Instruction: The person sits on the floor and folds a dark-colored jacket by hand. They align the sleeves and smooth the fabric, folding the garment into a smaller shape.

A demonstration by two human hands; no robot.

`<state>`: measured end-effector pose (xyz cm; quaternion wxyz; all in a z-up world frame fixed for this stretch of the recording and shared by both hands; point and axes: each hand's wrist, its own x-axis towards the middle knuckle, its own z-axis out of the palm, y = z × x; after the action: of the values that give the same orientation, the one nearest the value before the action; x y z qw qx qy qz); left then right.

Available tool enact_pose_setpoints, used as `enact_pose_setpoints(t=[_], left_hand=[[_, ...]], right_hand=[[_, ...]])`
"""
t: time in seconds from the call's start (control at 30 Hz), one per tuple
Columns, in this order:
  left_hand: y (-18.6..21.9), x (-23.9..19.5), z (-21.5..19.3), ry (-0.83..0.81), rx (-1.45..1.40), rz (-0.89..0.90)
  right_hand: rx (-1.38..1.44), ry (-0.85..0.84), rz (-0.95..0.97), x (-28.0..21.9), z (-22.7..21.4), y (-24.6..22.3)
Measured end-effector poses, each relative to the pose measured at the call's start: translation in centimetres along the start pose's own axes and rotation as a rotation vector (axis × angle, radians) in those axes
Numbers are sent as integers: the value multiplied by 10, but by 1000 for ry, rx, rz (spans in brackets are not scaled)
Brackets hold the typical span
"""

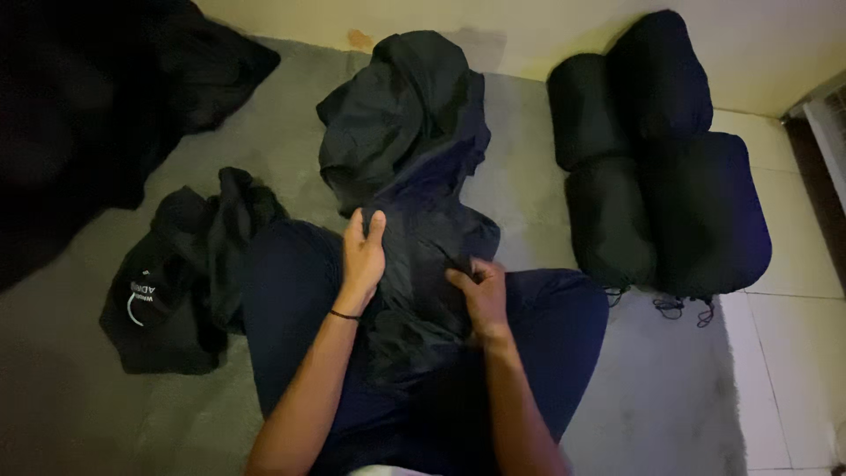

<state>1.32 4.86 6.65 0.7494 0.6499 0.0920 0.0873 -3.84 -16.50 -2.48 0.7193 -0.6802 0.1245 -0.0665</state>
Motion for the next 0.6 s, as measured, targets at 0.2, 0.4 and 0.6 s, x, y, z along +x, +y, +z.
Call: enact_pose_setpoints(t=[0.2, 0.4, 0.6], left_hand=[[-41, 6, -3, -230, -148, -134], [-39, -28, 26, -680, -123, -146], [-38, -28, 12, -768, 308, -308]], right_hand=[[378, -71, 328, 15, -33, 13], [226, 4, 330, -4, -4, -59], [223, 436, -10, 8, -11, -57]])
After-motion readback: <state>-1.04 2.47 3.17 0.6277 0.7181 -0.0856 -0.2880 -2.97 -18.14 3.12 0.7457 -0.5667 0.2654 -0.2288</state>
